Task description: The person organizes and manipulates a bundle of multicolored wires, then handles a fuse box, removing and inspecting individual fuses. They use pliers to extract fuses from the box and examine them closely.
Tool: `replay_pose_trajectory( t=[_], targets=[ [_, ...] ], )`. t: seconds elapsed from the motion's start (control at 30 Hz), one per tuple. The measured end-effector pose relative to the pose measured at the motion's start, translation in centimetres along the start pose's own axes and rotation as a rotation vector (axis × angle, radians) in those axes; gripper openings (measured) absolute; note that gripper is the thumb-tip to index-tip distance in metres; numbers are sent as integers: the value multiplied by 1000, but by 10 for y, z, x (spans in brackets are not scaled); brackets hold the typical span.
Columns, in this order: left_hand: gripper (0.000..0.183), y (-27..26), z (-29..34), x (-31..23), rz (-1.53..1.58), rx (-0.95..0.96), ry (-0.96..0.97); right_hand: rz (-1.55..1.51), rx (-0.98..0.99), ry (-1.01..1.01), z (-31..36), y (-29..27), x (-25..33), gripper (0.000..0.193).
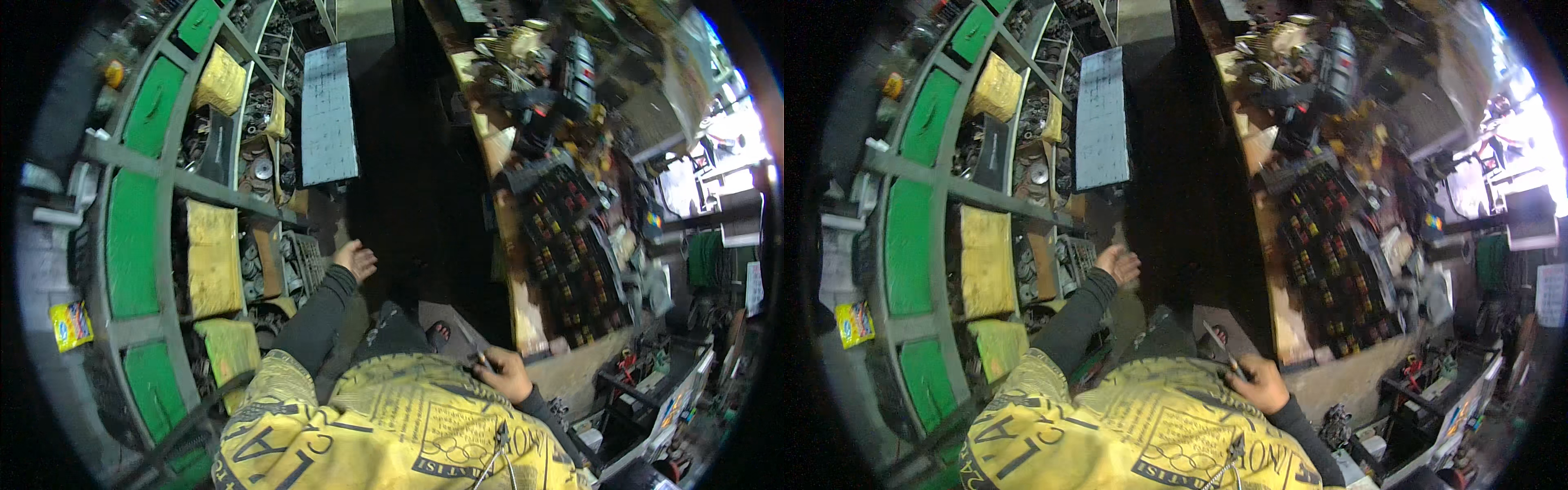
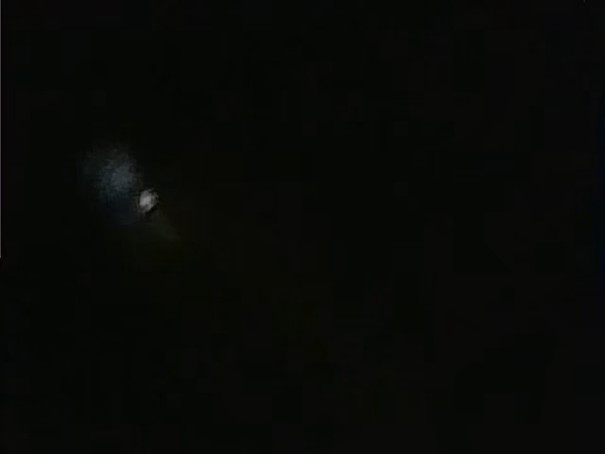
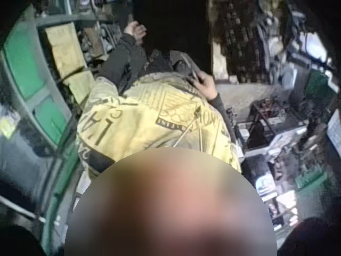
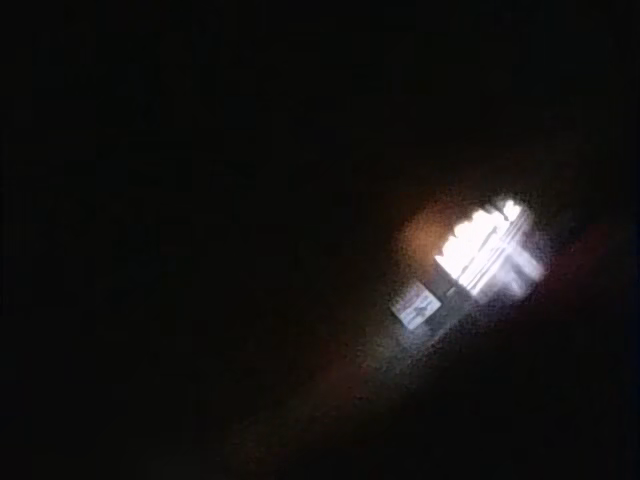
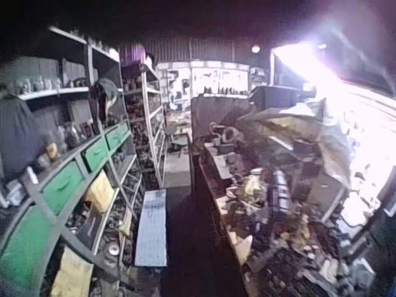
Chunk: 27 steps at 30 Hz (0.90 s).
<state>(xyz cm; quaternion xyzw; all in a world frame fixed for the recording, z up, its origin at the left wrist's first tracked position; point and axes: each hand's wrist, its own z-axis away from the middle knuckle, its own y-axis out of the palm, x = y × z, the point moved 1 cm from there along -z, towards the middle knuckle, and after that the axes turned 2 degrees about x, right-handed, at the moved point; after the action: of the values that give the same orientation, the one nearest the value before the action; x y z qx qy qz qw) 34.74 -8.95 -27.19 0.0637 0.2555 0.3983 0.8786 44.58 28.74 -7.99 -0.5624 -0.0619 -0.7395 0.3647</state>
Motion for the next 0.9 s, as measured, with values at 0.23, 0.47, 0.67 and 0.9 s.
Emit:
replay_pose_trajectory(
  t=[0.23,0.47,0.67,0.9],
  targets=[
    [80,-36,-261,-96,200,-273,186,-80,101,657,-94,35,-82,33],
    [78,-44,-383,-140,502,-252,407,-587,-163,907,-122,34,-86,22],
    [70,-51,-385,-131,441,-265,387,-323,-304,1164,-101,44,-103,39],
    [75,-92,-293,-35,565,-230,330,-228,107,192,-86,32,-80,31]
  ],
)
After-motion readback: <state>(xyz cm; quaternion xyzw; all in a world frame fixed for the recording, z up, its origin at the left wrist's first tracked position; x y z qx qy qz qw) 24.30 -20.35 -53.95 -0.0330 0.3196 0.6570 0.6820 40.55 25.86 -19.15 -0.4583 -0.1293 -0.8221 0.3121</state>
